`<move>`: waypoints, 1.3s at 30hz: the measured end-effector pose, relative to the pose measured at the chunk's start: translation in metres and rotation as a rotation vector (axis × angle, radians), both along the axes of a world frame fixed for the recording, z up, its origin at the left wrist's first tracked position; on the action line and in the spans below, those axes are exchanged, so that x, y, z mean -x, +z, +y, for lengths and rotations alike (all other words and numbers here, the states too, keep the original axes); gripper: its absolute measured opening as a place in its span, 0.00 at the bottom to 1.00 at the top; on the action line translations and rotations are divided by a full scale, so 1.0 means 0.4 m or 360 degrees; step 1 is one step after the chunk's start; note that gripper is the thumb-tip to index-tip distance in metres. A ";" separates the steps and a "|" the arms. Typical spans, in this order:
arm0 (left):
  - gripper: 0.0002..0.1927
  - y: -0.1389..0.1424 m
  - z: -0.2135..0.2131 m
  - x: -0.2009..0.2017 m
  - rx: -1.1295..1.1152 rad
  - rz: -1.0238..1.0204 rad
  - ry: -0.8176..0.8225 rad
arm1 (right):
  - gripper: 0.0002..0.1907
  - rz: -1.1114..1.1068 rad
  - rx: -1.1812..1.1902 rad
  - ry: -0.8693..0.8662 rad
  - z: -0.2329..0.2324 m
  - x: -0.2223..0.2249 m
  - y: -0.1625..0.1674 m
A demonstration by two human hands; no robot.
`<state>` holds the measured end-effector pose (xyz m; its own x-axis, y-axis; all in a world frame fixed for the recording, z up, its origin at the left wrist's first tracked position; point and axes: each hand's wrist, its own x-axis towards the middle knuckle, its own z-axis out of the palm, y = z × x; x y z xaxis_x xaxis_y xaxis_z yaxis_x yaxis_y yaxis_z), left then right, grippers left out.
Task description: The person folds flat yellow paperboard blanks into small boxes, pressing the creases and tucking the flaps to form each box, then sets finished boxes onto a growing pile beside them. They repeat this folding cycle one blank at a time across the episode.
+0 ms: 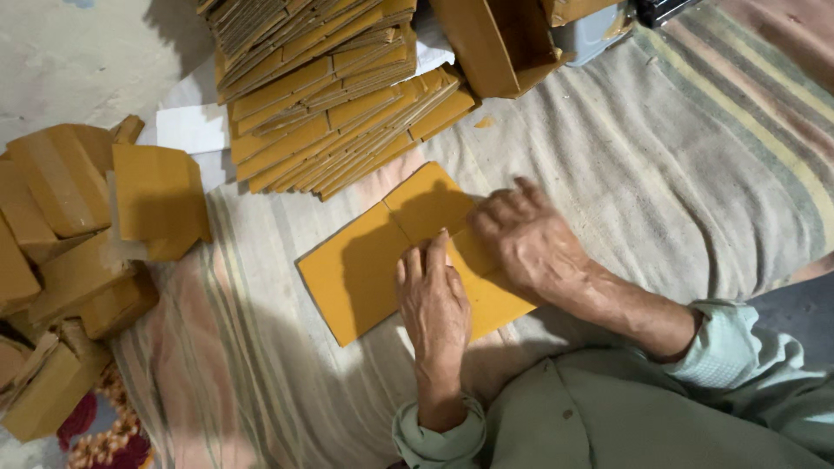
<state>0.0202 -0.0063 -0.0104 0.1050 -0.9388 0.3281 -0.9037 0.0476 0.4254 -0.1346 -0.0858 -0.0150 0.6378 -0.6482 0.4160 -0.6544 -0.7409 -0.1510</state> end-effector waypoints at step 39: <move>0.20 -0.003 -0.001 0.004 0.0020 0.0120 0.0012 | 0.24 -0.0010 -0.0044 -0.0089 0.010 0.002 0.033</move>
